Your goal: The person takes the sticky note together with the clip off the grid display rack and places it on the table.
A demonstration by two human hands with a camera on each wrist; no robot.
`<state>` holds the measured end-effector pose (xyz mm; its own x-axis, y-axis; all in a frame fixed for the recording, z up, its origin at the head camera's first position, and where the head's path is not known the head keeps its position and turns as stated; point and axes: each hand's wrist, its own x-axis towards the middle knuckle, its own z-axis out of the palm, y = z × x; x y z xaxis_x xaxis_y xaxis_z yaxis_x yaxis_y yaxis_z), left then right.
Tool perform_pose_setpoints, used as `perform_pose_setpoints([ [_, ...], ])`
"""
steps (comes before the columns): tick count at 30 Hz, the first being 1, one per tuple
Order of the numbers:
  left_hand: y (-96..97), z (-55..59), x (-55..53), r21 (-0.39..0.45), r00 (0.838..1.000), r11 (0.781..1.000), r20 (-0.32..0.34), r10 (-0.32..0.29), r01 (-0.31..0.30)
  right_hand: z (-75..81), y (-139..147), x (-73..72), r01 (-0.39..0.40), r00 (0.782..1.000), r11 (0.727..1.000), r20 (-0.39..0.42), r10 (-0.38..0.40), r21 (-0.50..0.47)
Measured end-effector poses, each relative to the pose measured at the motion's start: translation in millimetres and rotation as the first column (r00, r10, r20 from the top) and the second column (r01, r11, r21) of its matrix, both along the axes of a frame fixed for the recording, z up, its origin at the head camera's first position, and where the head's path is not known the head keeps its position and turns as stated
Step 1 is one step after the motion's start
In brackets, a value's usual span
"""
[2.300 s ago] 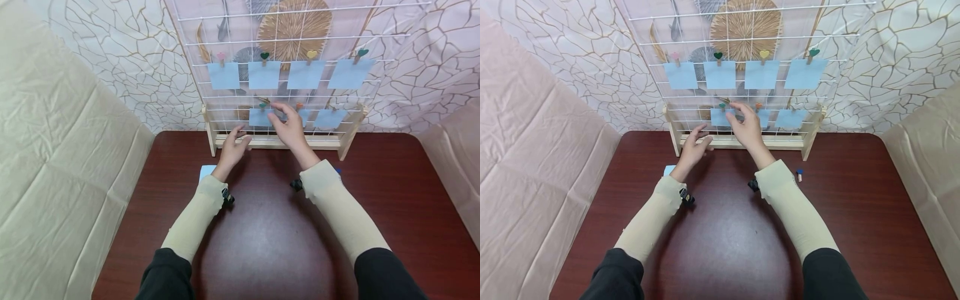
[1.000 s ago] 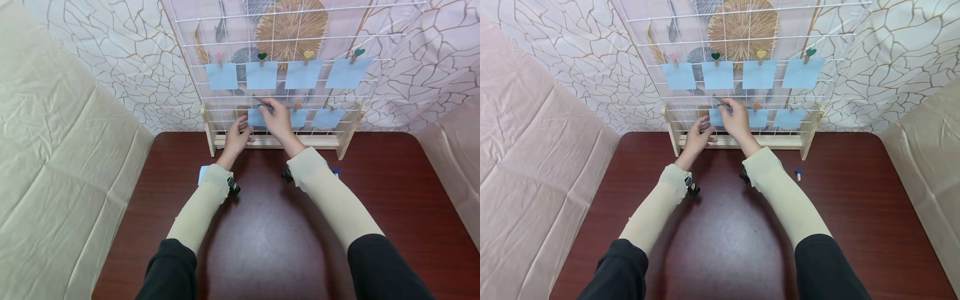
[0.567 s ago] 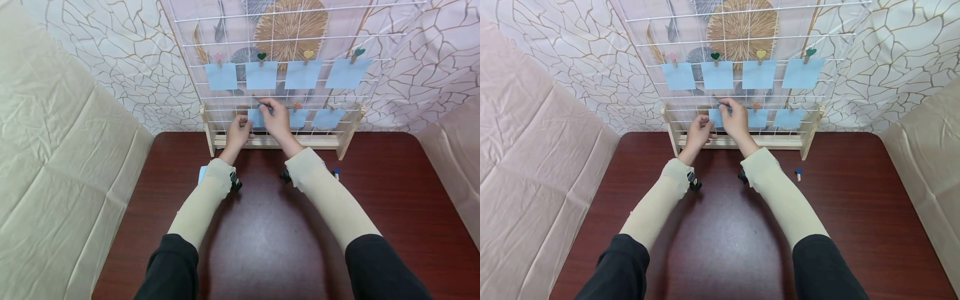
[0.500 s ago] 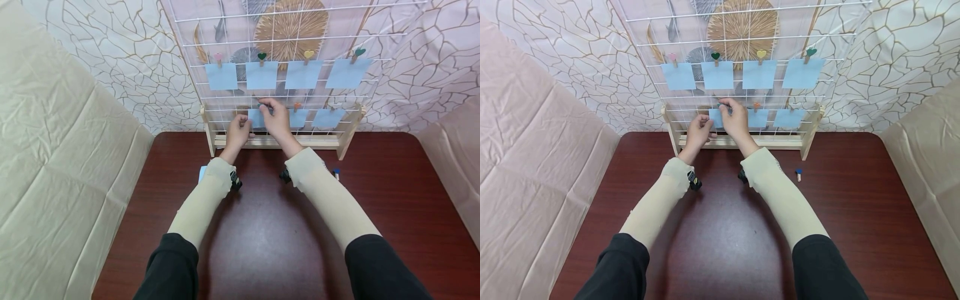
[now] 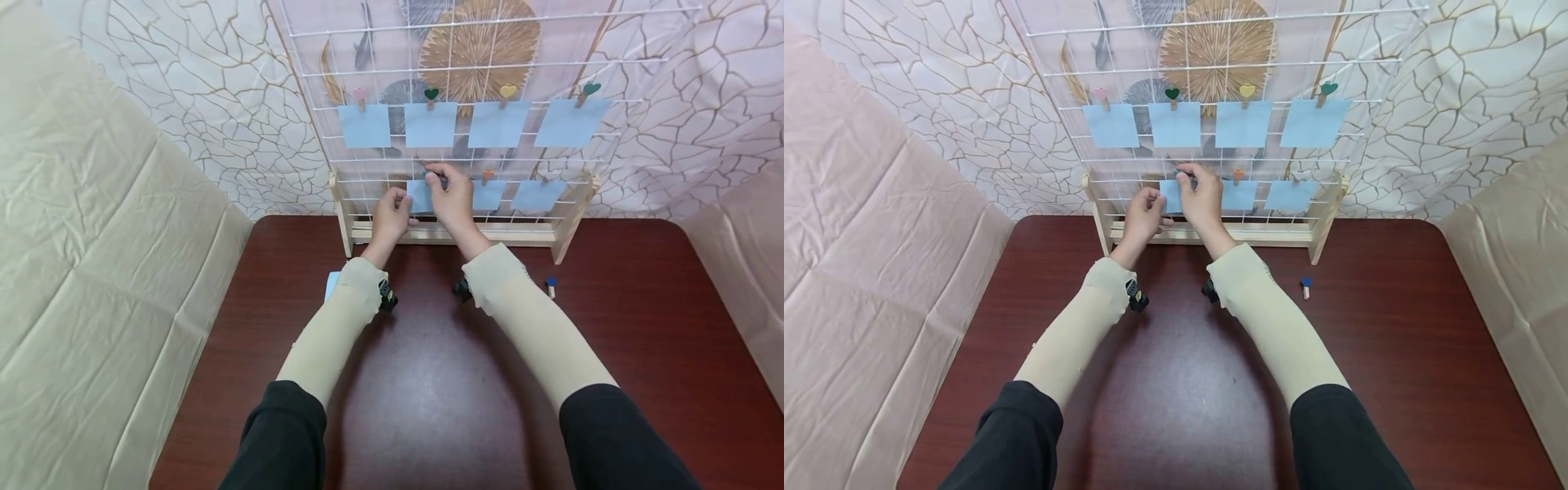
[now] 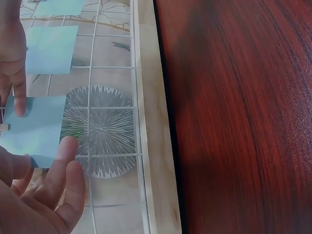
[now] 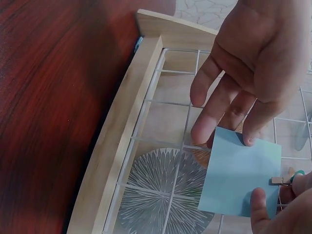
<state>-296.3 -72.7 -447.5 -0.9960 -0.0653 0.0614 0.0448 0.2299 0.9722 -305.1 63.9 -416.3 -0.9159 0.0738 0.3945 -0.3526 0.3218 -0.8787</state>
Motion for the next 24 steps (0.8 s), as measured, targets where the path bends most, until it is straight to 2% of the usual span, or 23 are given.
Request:
perform_pose_setpoints([
  [9, -1.6, -0.5, -2.2, -0.032, 1.000, 0.999, 0.017, 0.002, -0.001, 0.9, -1.3, 2.1, 0.009, 1.000, 1.000, 0.012, -0.008, -0.019],
  [24, -5.6, 0.0, -2.1, -0.034, 0.999, 0.999, 0.049, 0.009, -0.008, 0.7, -0.1, 1.5, 0.031, 1.000, 0.997, -0.002, -0.031, -0.070],
])
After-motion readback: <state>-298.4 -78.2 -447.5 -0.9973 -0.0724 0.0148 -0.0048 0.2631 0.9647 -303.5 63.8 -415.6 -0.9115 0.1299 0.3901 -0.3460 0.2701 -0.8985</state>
